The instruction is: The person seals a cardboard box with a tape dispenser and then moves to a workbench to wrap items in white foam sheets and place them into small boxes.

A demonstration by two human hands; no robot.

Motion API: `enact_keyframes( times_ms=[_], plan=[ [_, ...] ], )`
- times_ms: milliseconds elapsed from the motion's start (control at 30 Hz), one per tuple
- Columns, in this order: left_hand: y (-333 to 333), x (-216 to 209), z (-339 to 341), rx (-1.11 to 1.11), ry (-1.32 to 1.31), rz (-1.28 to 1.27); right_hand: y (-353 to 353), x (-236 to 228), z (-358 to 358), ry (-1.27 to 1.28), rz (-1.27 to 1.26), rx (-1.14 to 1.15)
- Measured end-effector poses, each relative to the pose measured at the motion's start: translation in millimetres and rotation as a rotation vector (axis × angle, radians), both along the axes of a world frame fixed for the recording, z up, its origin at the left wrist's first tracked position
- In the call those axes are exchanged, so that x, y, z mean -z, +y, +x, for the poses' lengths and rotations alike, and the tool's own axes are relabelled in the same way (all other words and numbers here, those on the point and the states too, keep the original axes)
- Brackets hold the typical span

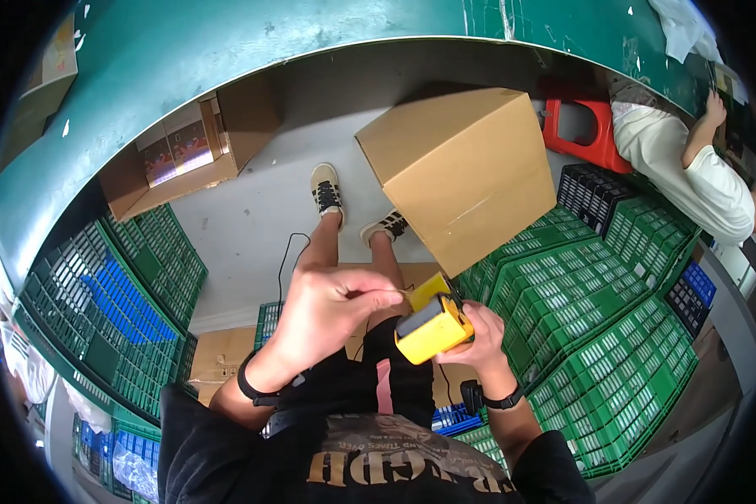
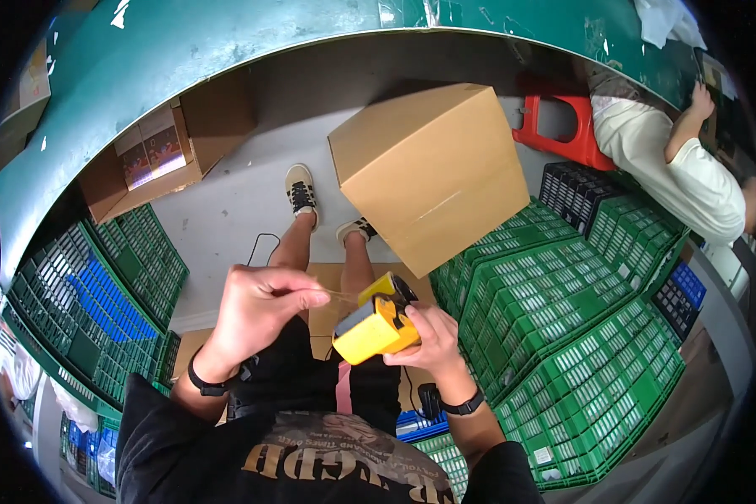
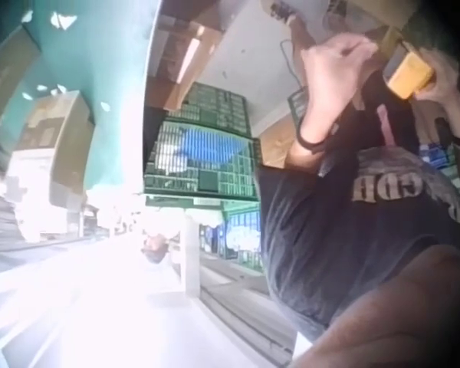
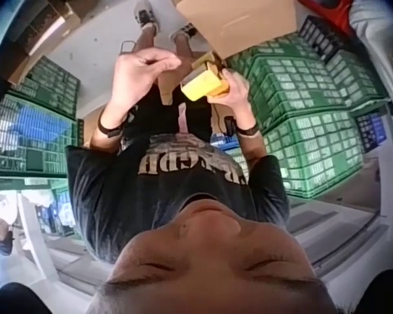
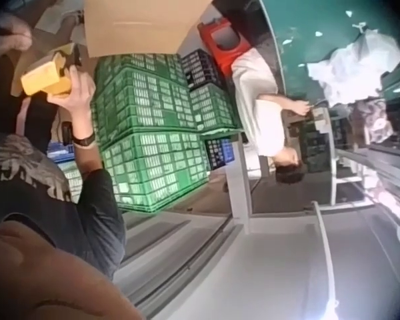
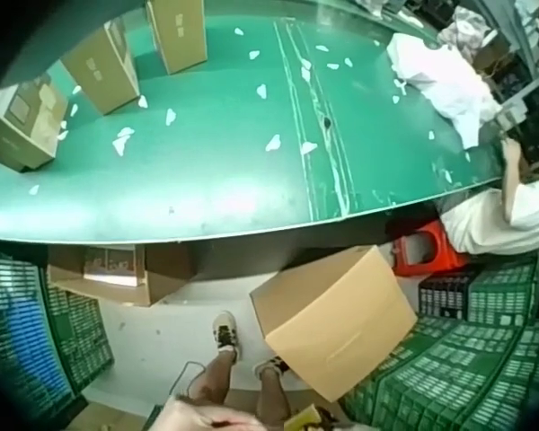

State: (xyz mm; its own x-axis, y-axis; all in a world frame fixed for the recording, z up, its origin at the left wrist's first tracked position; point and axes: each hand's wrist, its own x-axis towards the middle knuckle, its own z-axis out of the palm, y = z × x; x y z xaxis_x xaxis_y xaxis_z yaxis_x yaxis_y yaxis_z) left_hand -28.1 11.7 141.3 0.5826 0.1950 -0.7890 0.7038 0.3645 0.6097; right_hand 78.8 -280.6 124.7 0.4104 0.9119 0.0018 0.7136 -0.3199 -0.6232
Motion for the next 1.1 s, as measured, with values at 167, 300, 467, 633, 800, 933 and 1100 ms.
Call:
enact_keyframes(
  times_ms=[167, 300, 467, 633, 800, 933, 1100],
  plan=[
    [-8.7, -0.6, -1.2, 0.073, -0.145, 0.122, -19.8, -2.1, -7.3, -0.005, -0.037, 0.025],
    [-17.6, 22.6, -2.0, 0.105, -0.188, 0.160, -31.2, 11.1, -9.7, -0.042, -0.046, 0.043],
    [-22.2, 39.6, 12.9, 0.183, -0.212, 0.119, -33.8, 8.7, 5.9, -0.070, -0.126, 0.041],
    [-12.9, 76.7, 20.2, 0.133, -0.258, -0.104, -21.4, 24.5, 26.3, -0.030, -0.093, 0.032],
    [-15.5, 111.0, 14.3, 0.013, -0.153, -0.301, -12.5, 37.6, 25.1, 0.034, -0.152, 0.035],
    [-18.6, 117.7, 12.7, 0.042, -0.086, -0.206, -7.3, 46.0, 24.2, 0.071, -0.159, 0.037],
    [-17.8, 123.9, 12.5, -0.130, -0.043, -0.357, -3.3, 52.7, 27.9, 0.058, -0.183, 0.018]
  ],
)
